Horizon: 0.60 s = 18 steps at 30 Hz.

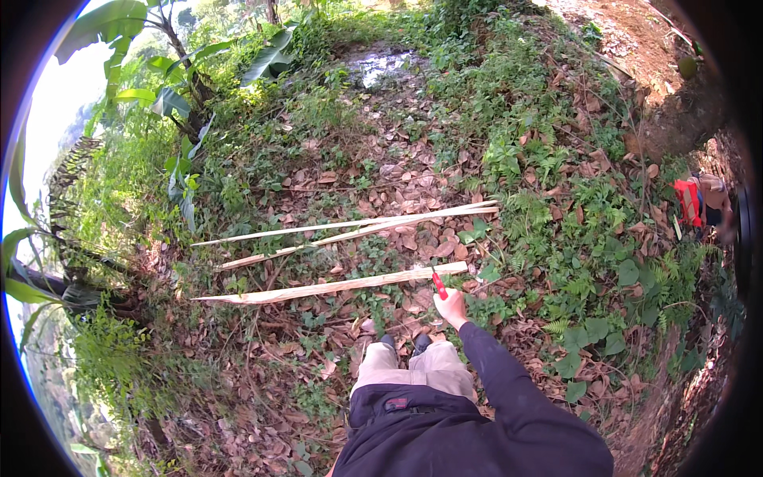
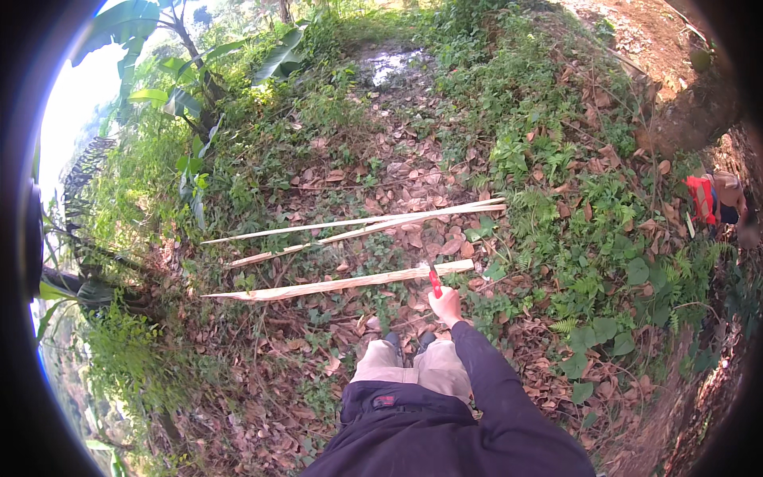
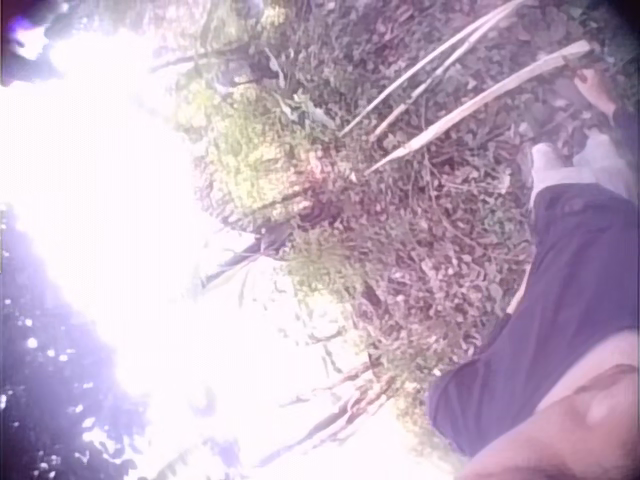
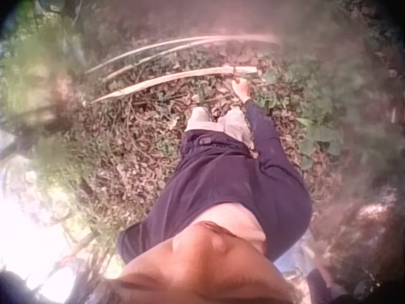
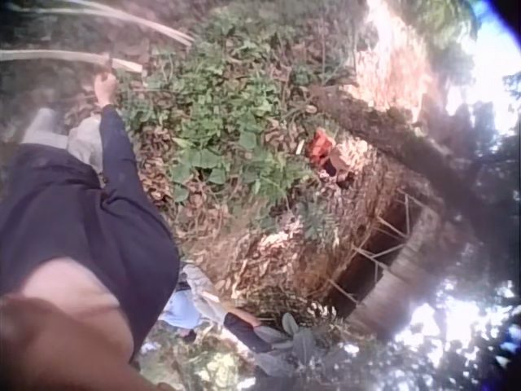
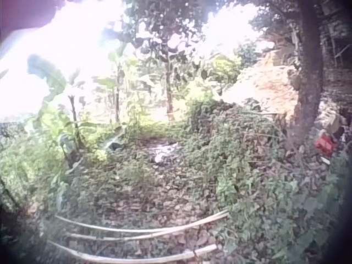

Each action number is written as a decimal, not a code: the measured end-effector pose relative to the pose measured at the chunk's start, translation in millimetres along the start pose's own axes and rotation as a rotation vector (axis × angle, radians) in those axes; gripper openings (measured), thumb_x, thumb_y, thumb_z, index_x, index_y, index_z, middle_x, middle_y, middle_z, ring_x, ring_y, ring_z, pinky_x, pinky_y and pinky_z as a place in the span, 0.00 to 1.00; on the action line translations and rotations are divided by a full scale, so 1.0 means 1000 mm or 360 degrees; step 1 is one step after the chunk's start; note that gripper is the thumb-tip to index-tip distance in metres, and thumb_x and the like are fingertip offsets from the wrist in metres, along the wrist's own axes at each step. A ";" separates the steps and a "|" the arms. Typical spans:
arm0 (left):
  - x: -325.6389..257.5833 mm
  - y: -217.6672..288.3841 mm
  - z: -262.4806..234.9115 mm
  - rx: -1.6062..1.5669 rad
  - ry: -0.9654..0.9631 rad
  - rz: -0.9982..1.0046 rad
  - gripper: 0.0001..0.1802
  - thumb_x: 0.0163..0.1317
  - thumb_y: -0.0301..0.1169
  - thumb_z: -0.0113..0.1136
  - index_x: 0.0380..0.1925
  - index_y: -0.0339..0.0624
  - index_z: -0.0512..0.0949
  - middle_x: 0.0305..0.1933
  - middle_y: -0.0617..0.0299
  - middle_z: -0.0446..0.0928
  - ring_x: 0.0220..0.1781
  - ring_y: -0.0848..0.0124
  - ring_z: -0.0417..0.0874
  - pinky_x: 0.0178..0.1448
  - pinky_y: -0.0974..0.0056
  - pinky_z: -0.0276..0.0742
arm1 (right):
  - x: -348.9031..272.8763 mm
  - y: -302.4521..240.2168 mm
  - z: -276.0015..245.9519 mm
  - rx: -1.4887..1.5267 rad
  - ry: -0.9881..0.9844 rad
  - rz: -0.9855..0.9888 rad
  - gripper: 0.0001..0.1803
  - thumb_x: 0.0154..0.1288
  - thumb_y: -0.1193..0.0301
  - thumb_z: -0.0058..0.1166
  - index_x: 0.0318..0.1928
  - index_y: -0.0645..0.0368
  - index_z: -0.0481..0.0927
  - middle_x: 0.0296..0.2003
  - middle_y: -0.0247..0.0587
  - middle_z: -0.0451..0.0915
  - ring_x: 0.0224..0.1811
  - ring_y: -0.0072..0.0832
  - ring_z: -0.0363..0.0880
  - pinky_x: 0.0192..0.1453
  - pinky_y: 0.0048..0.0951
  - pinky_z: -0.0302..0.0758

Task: The person uses a red-handled hand saw to cut long, thin strips of light-colored wood lying on the forest floor. They hold the wood steady with one hand while sawing with the other, creating smaller pieces from the longer strips.

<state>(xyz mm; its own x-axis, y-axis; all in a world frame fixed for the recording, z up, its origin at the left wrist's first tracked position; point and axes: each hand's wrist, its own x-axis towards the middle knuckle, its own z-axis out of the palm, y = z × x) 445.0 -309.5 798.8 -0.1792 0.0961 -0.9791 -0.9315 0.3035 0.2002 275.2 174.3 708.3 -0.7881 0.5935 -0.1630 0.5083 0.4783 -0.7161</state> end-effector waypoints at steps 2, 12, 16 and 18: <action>0.005 0.015 -0.001 0.0073 -0.0047 0.0039 0.26 0.66 0.49 0.52 0.45 0.39 0.85 0.39 0.52 0.87 0.46 0.64 0.87 0.51 0.55 0.81 | 0.003 0.000 0.003 -0.0024 -0.0019 0.0005 0.15 0.56 0.63 0.62 0.26 0.65 0.82 0.25 0.59 0.82 0.31 0.55 0.84 0.36 0.49 0.78; 0.027 0.049 -0.012 0.0533 -0.0275 0.0060 0.25 0.65 0.49 0.52 0.45 0.40 0.85 0.40 0.51 0.87 0.46 0.62 0.88 0.51 0.54 0.82 | 0.005 0.017 0.011 -0.0064 -0.0092 -0.0038 0.16 0.56 0.62 0.62 0.26 0.65 0.82 0.22 0.59 0.80 0.29 0.54 0.84 0.34 0.48 0.76; 0.076 0.064 -0.020 0.0832 -0.0480 -0.0021 0.25 0.65 0.49 0.52 0.46 0.41 0.85 0.40 0.50 0.87 0.46 0.61 0.88 0.50 0.54 0.82 | 0.032 0.058 0.037 0.0037 -0.0086 -0.0116 0.16 0.56 0.63 0.61 0.25 0.66 0.79 0.19 0.56 0.78 0.24 0.49 0.82 0.29 0.45 0.72; 0.121 0.075 -0.029 0.1017 -0.0619 -0.0083 0.25 0.65 0.49 0.52 0.46 0.41 0.85 0.40 0.50 0.87 0.46 0.61 0.88 0.50 0.53 0.83 | 0.057 0.091 0.061 0.0018 -0.0123 -0.0155 0.15 0.57 0.65 0.60 0.24 0.67 0.79 0.18 0.56 0.77 0.22 0.47 0.82 0.29 0.45 0.71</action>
<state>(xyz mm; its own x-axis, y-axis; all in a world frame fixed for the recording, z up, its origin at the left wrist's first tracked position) 344.0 -302.6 694.9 0.0956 0.3586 -0.9286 -0.5494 0.7969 0.2512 255.4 212.2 592.4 -0.8583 0.4927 -0.1437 0.4242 0.5236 -0.7388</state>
